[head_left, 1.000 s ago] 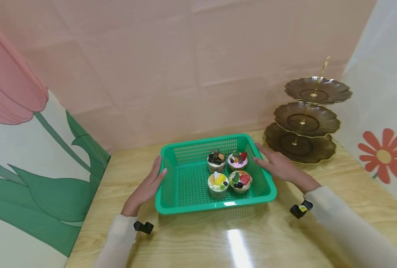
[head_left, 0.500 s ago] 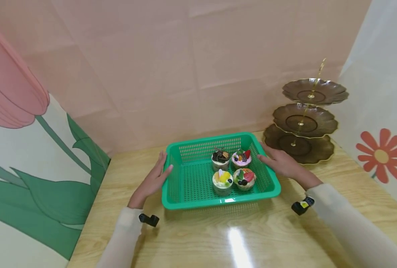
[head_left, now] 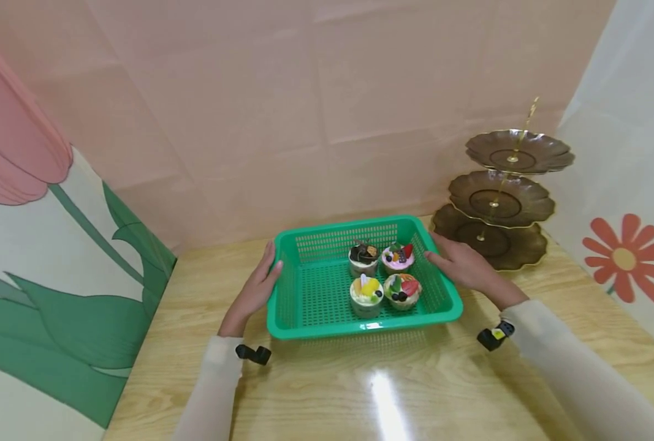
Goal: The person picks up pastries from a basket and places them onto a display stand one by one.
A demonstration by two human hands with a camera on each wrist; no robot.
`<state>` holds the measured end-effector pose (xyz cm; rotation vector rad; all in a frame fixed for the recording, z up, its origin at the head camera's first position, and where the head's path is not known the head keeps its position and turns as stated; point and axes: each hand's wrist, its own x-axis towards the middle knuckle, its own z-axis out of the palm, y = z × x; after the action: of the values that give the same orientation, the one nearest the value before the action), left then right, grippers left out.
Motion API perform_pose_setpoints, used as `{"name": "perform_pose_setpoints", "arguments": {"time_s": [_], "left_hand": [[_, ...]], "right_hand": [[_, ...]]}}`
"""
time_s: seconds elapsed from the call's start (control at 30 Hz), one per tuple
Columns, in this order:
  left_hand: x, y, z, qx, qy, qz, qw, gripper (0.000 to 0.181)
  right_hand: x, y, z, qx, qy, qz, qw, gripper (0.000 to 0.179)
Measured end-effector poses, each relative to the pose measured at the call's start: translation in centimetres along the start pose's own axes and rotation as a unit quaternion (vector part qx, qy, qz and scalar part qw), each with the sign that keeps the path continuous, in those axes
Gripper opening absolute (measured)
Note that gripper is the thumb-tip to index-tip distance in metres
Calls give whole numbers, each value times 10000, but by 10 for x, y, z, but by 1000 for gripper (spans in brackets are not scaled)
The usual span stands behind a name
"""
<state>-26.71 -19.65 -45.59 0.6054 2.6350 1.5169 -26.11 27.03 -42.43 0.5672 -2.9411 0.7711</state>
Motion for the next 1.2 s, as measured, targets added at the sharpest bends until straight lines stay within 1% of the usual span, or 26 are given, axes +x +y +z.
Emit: {"name": "perform_pose_setpoints", "arguments": {"time_s": [0.13, 0.23, 0.33, 0.43, 0.5, 0.57, 0.67, 0.8, 0.9, 1.1, 1.2], "left_hand": [[-2, 2, 0, 62, 47, -11, 10000, 62], [0, 1, 0, 168, 72, 44, 9998, 61], [2, 0, -1, 222, 95, 101, 9997, 61], [3, 0, -1, 232, 71, 113, 9996, 61], [4, -1, 0, 228, 50, 92, 9997, 60], [3, -1, 0, 239, 50, 54, 9997, 60], [1, -3, 1, 252, 17, 7, 9997, 60], [-2, -5, 3, 282, -55, -61, 9996, 61], [-3, -5, 3, 307, -62, -67, 9995, 61], [0, -4, 1, 350, -60, -26, 9994, 59], [1, -3, 0, 365, -82, -14, 9993, 59]], "right_hand": [[7, -4, -9, -400, 130, -232, 9988, 76], [18, -12, -17, -574, 89, -521, 9969, 82], [32, -21, -22, -727, -140, -826, 9938, 85], [44, -28, -23, -845, -551, -979, 9901, 86], [50, -32, -21, -852, -844, -997, 9878, 87], [55, -36, -18, -795, -1057, -956, 9866, 87], [60, -41, -10, -782, -1265, -870, 9850, 84], [66, -38, 3, -1008, -1499, -850, 9799, 79], [70, -36, 8, -1221, -1584, -954, 9751, 76], [78, -35, 15, -1468, -1589, -1150, 9695, 67], [81, -33, 18, -1737, -1570, -1361, 9626, 64]]}}
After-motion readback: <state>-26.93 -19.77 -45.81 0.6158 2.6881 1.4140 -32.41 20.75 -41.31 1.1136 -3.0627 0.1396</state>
